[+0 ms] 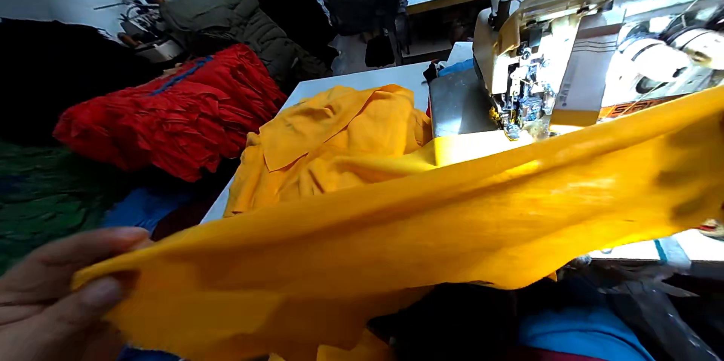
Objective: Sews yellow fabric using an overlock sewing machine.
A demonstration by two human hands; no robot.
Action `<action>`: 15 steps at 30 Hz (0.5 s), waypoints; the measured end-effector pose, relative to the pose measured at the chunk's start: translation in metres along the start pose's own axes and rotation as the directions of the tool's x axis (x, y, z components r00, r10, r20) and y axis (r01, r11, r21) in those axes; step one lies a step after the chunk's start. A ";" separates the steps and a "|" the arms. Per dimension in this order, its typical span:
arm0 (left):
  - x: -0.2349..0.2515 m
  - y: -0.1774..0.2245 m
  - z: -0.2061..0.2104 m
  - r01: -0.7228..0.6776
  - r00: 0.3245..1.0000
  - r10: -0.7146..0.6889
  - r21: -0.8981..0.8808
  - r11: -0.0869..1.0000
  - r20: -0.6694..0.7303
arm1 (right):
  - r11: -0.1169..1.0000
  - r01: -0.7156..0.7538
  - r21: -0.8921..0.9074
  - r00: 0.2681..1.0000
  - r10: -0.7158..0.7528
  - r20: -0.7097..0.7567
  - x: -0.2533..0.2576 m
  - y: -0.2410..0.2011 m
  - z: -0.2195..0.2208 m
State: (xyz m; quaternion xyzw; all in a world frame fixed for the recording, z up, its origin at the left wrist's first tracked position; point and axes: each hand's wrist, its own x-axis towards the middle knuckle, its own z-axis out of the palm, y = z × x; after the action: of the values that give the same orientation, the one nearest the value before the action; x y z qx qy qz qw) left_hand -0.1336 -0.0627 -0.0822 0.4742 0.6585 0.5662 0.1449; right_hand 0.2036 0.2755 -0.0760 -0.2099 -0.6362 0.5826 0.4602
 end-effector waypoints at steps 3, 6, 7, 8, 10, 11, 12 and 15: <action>0.007 -0.007 -0.009 -0.081 0.996 0.077 -0.109 0.991 -0.046 | 0.998 -0.023 0.060 0.996 0.017 0.092 -0.005 0.005 -0.009; 0.018 0.018 0.027 -0.094 0.990 0.059 -0.283 0.954 -0.131 | 0.998 0.003 0.062 0.994 -0.010 0.107 -0.009 0.002 -0.016; 0.024 0.034 0.051 -0.104 0.984 0.052 -0.313 0.944 -0.171 | 0.998 0.022 0.067 0.994 -0.029 0.102 -0.009 0.000 -0.018; 0.029 0.043 0.066 -0.124 0.984 0.071 -0.336 0.934 -0.165 | 0.996 0.054 0.073 0.991 -0.062 0.115 -0.008 0.001 -0.022; 0.036 0.042 0.071 -0.122 0.984 0.079 -0.285 0.951 -0.158 | 0.992 0.119 0.045 0.982 -0.124 0.141 -0.005 0.006 -0.024; 0.040 0.033 0.064 -0.095 0.985 0.065 -0.184 0.978 -0.162 | 0.987 0.161 0.000 0.976 -0.160 0.147 -0.003 0.013 -0.022; 0.046 0.021 0.054 -0.055 0.991 0.049 -0.047 0.997 -0.125 | 0.974 0.220 -0.060 0.966 -0.209 0.151 0.000 0.024 -0.019; 0.072 -0.007 0.070 0.149 0.972 -0.082 0.307 0.940 -0.220 | 0.919 0.275 -0.281 0.961 -0.263 0.082 0.004 0.052 -0.007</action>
State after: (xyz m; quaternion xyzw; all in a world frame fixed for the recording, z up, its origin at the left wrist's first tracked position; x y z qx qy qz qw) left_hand -0.1219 0.0372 -0.0857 0.3911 0.7799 0.4876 0.0306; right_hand 0.1930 0.2945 -0.1240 -0.1734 -0.7470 0.4187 0.4864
